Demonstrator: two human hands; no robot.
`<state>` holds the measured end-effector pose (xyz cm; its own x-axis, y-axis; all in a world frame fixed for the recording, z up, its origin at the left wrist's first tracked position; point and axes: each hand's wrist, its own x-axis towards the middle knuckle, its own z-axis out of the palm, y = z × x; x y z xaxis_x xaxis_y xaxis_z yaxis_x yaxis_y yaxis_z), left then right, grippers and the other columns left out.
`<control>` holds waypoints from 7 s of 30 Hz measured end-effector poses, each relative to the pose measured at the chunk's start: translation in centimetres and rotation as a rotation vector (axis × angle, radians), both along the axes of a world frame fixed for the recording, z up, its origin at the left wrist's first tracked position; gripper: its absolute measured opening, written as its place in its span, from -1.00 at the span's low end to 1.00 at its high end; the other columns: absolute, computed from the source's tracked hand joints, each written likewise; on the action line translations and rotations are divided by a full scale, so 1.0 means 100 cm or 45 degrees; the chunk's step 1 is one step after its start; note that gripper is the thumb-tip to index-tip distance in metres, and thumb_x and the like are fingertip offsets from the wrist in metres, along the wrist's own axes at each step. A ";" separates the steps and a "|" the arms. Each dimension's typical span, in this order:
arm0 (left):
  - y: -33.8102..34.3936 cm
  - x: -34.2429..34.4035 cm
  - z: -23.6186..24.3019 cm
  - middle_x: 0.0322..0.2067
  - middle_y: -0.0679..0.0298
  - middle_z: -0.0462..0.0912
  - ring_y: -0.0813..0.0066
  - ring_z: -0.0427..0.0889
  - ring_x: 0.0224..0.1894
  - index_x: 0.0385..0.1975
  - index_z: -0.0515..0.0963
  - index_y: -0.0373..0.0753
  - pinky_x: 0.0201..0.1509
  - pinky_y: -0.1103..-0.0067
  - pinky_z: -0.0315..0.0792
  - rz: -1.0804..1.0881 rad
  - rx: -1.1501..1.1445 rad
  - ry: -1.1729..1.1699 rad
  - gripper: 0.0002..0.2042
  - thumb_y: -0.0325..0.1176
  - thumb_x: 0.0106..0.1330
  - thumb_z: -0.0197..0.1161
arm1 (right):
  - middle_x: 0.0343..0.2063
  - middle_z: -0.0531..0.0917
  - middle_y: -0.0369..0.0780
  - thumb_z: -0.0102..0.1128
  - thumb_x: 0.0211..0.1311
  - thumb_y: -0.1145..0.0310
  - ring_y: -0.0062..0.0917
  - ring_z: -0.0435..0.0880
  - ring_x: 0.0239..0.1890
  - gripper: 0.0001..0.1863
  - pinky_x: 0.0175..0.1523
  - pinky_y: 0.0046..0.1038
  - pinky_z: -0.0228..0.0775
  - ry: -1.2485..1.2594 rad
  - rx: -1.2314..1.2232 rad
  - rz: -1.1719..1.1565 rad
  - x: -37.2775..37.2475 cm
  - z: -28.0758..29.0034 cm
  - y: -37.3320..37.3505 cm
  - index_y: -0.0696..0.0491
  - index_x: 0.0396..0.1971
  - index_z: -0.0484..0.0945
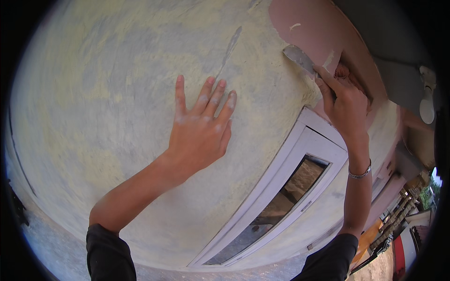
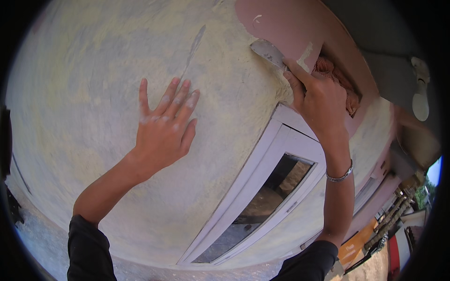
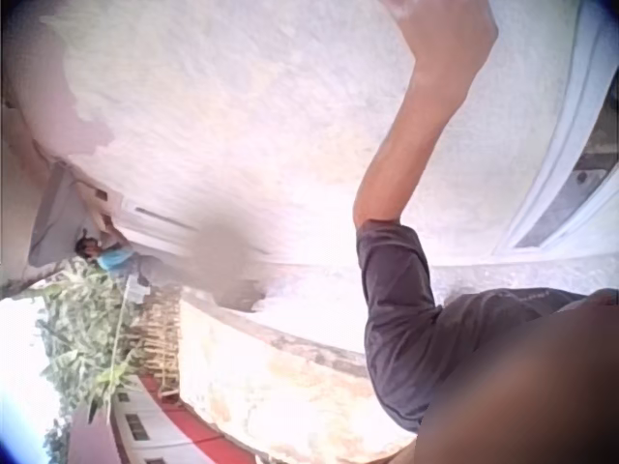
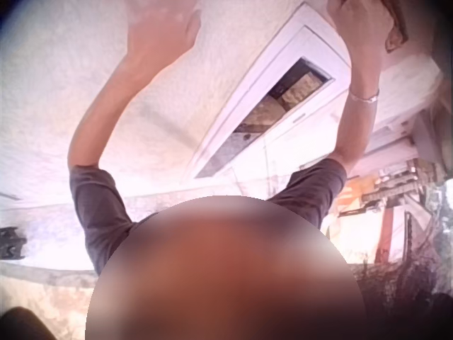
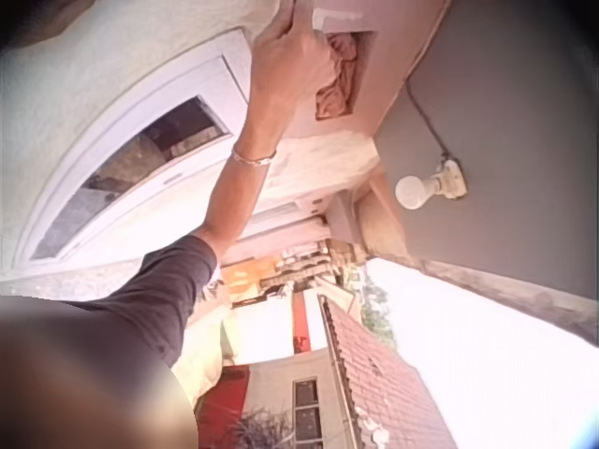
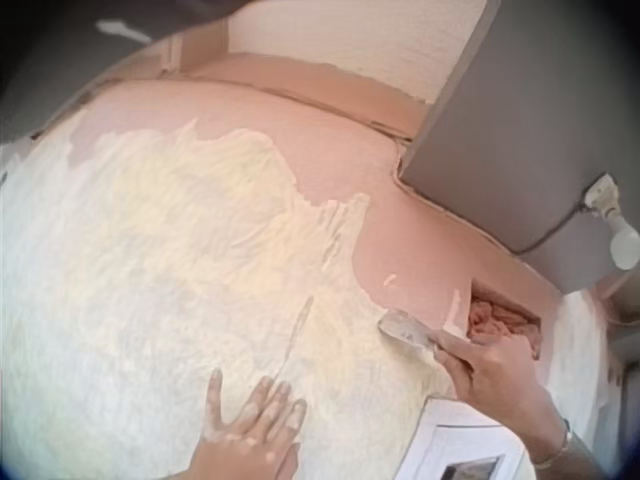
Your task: The person uses a putty knife to spread a light-colored plaster-like material over a pink wall surface. They repeatedly apply and smooth the material across the wall, working around a white-framed window and an upper recessed area.
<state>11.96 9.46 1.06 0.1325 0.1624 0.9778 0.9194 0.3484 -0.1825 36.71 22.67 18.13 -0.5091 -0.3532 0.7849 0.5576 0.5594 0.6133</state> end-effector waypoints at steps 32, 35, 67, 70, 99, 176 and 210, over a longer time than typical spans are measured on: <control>-0.001 -0.004 -0.001 0.33 -0.03 0.59 0.04 0.43 0.49 0.31 0.56 -0.26 0.55 -0.40 -0.25 -0.038 -0.008 0.000 -0.52 -0.23 0.42 0.25 | -0.61 0.63 -0.14 0.35 0.44 0.22 -0.30 0.57 -0.62 -0.71 -0.40 -0.31 0.42 -0.045 0.081 -0.081 -0.025 0.023 -0.019 -0.14 0.09 0.79; -0.001 -0.003 0.000 0.32 -0.04 0.59 0.03 0.43 0.49 0.30 0.56 -0.26 0.55 -0.40 -0.25 -0.034 -0.011 -0.001 -0.52 -0.23 0.42 0.25 | -0.68 0.60 -0.13 0.33 0.45 0.19 -0.27 0.60 -0.65 -0.74 -0.45 -0.30 0.45 -0.052 0.109 -0.022 -0.029 0.023 -0.019 -0.16 0.04 0.80; -0.052 -0.032 -0.013 0.35 -0.10 0.53 -0.04 0.35 0.53 0.22 0.62 -0.30 0.58 -0.35 -0.20 -0.320 -0.170 0.125 -0.57 -0.29 0.39 0.24 | -0.52 0.74 -0.06 0.20 0.52 0.07 -0.10 0.77 -0.42 -0.71 -0.30 -0.16 0.61 0.302 -0.228 -0.050 -0.078 0.004 -0.063 -0.23 0.06 0.77; -0.045 -0.039 -0.006 0.38 -0.11 0.50 -0.05 0.34 0.54 0.25 0.60 -0.30 0.58 -0.36 -0.21 -0.297 -0.170 0.123 -0.56 -0.30 0.39 0.22 | -0.52 0.74 -0.07 0.19 0.53 0.07 -0.09 0.77 -0.42 -0.71 -0.31 -0.17 0.61 0.316 -0.292 -0.047 -0.081 0.001 -0.064 -0.22 0.05 0.77; -0.040 -0.047 -0.005 0.41 -0.05 0.49 0.05 0.32 0.57 0.37 0.49 -0.33 0.57 -0.41 -0.33 -0.036 -0.334 0.153 -0.47 -0.37 0.38 0.16 | -0.17 0.79 -0.03 0.12 0.53 0.03 0.00 0.77 -0.11 -0.65 0.00 -0.08 0.63 0.603 -0.583 -0.100 -0.128 0.008 -0.108 -0.18 0.05 0.78; -0.170 0.104 -0.466 -0.39 0.06 0.73 0.30 0.74 -0.33 -0.17 0.62 -0.33 -0.18 0.35 0.61 -0.773 -0.959 -2.169 -0.75 -0.23 0.56 0.19 | -0.26 0.72 -0.13 0.32 0.30 0.31 -0.53 0.61 -0.36 -0.55 -0.38 -0.42 0.45 -0.442 -3.440 0.719 0.058 -0.734 -0.153 0.02 0.13 0.40; -0.032 0.044 0.117 -0.28 -0.05 0.75 0.02 0.72 -0.34 0.34 0.54 -0.30 -0.23 0.22 0.55 -0.235 -0.033 -0.196 -0.60 -0.39 0.54 0.18 | 0.37 0.29 0.32 0.04 0.52 -0.12 0.26 0.24 0.43 -0.25 0.54 0.13 0.00 0.752 -0.469 0.408 -0.081 0.007 0.065 0.02 0.53 0.30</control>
